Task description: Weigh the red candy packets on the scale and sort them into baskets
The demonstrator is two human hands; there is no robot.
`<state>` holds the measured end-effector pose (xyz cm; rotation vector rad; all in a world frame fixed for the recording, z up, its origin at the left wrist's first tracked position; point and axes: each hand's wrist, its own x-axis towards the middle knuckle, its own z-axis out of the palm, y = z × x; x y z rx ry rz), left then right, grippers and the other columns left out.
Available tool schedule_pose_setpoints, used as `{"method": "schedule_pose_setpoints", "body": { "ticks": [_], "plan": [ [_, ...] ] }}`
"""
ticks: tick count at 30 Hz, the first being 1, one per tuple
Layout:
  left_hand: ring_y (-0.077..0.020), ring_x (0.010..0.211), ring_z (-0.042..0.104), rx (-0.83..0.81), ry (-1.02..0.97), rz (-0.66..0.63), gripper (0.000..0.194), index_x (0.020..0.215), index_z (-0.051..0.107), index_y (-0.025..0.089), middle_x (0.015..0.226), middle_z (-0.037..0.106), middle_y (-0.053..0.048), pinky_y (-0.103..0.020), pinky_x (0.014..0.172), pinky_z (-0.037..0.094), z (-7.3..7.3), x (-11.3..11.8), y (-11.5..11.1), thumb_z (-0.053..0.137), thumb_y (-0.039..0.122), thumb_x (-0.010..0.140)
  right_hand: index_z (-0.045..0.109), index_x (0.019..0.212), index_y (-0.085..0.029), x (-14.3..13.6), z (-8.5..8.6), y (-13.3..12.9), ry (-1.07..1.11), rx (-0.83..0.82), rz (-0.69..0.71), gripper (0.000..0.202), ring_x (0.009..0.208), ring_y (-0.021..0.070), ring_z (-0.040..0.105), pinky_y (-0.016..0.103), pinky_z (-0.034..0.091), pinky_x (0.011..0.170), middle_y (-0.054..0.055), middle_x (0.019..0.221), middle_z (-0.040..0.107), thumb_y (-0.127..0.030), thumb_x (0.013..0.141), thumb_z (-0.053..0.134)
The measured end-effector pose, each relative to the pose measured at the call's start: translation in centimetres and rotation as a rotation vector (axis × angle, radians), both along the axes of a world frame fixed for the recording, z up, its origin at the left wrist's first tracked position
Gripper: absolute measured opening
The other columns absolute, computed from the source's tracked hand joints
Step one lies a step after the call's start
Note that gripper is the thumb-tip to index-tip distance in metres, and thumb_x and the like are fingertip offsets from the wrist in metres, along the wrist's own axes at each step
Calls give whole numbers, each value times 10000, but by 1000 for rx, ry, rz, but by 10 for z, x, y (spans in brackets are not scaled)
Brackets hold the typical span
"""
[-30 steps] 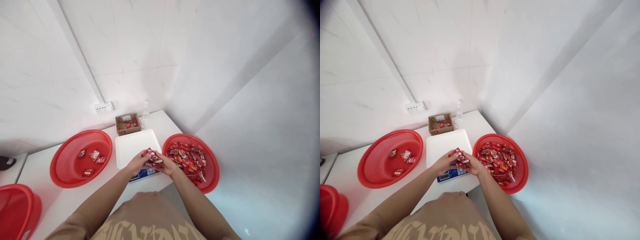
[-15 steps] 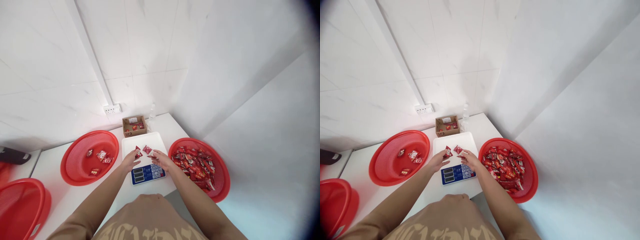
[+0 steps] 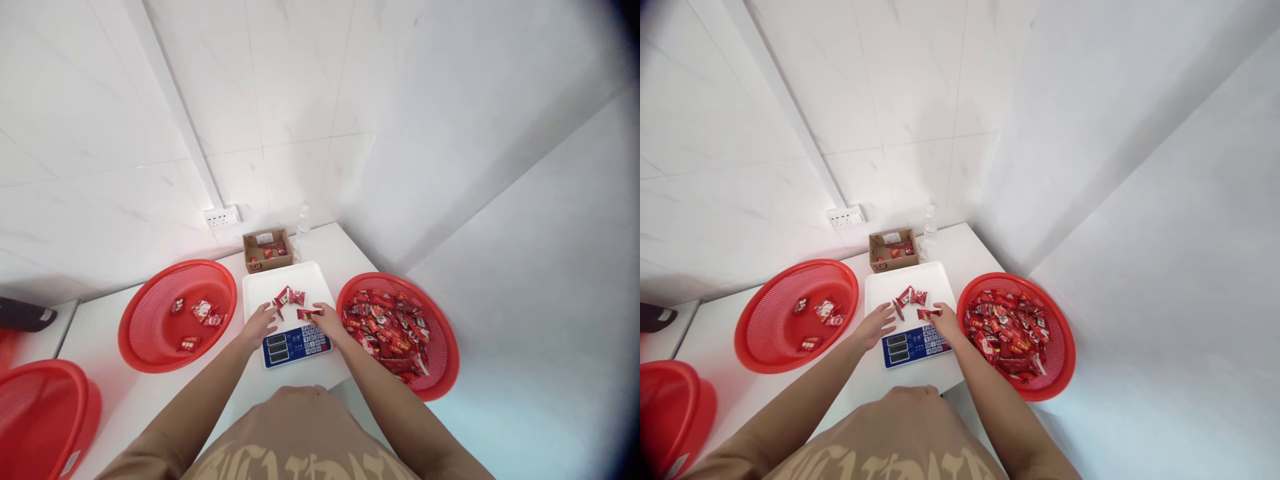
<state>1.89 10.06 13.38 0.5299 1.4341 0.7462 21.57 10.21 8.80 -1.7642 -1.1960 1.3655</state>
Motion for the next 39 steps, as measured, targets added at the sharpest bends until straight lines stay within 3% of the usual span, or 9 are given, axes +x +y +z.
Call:
{"method": "schedule_pose_setpoints", "body": {
  "ticks": [6, 10, 12, 17, 21, 24, 28, 32, 39],
  "plan": [
    [-219, 1065, 559, 113, 94, -32, 711, 1346, 311, 283, 1232, 545, -112, -377, 883, 432, -2, 2, -7, 659, 366, 731, 521, 1159, -197, -12, 2, 2, 243, -56, -75, 372, 811, 159, 672, 297, 543, 764, 64, 960, 668, -172, 791, 470],
    [-242, 1167, 485, 214, 222, -68, 623, 1244, 475, 233, 1264, 527, -103, -358, 979, 354, -2, 4, -6, 707, 304, 670, 486, 1227, -217, -19, 5, -2, 272, -25, -87, 469, 849, 151, 657, 301, 535, 775, 77, 1215, 580, -173, 760, 506],
    [-260, 1196, 459, 236, 259, -98, 521, 1145, 554, 199, 1234, 552, -100, -359, 1000, 334, -2, 5, -8, 707, 314, 660, 480, 1248, -230, -11, 4, -5, 178, 38, -70, 492, 866, 164, 647, 321, 526, 781, 66, 1211, 586, -206, 758, 516],
    [-286, 1256, 405, 204, 291, -166, 458, 1102, 580, 216, 1257, 548, -98, -416, 1006, 325, 1, -4, -23, 672, 382, 685, 484, 1258, -181, 52, -8, -15, -417, 230, -110, 436, 1075, 181, 560, 323, 413, 956, 81, 1260, 560, -220, 834, 391],
    [-274, 1224, 451, 149, 296, -248, 508, 1156, 552, 220, 1258, 553, -111, -420, 981, 369, 5, -19, -43, 634, 445, 708, 513, 1222, -126, 115, -25, -30, -655, 53, -125, 403, 1136, 232, 524, 338, 394, 950, 142, 1237, 570, -203, 843, 400],
    [-261, 1205, 474, 116, 297, -290, 543, 1179, 533, 207, 1272, 543, -117, -405, 970, 398, 7, -26, -54, 610, 483, 717, 550, 1172, -79, 139, -38, -37, -708, -56, -97, 387, 1098, 291, 549, 369, 399, 914, 207, 1161, 603, -227, 819, 490],
    [-258, 1169, 507, 103, 283, -301, 536, 1137, 559, 195, 1274, 543, -115, -392, 941, 433, 11, -25, -62, 622, 497, 698, 524, 1202, -90, 139, -49, -36, -750, -132, -58, 419, 1064, 289, 573, 363, 410, 869, 209, 1127, 622, -295, 837, 502],
    [-247, 1134, 528, 85, 254, -311, 517, 1095, 578, 190, 1243, 566, -109, -383, 927, 439, 15, -19, -64, 637, 492, 680, 610, 1070, -136, 137, -52, -34, -733, -175, -29, 378, 976, 281, 613, 347, 428, 810, 170, 1017, 674, -402, 812, 538],
    [-259, 1115, 531, 66, 227, -304, 492, 1052, 594, 192, 1192, 592, -107, -391, 907, 429, 14, -19, -69, 661, 470, 652, 615, 1037, -137, 135, -32, -37, -635, -59, -125, 302, 959, 277, 611, 364, 426, 815, 161, 997, 670, -286, 832, 451]
  ]
}}
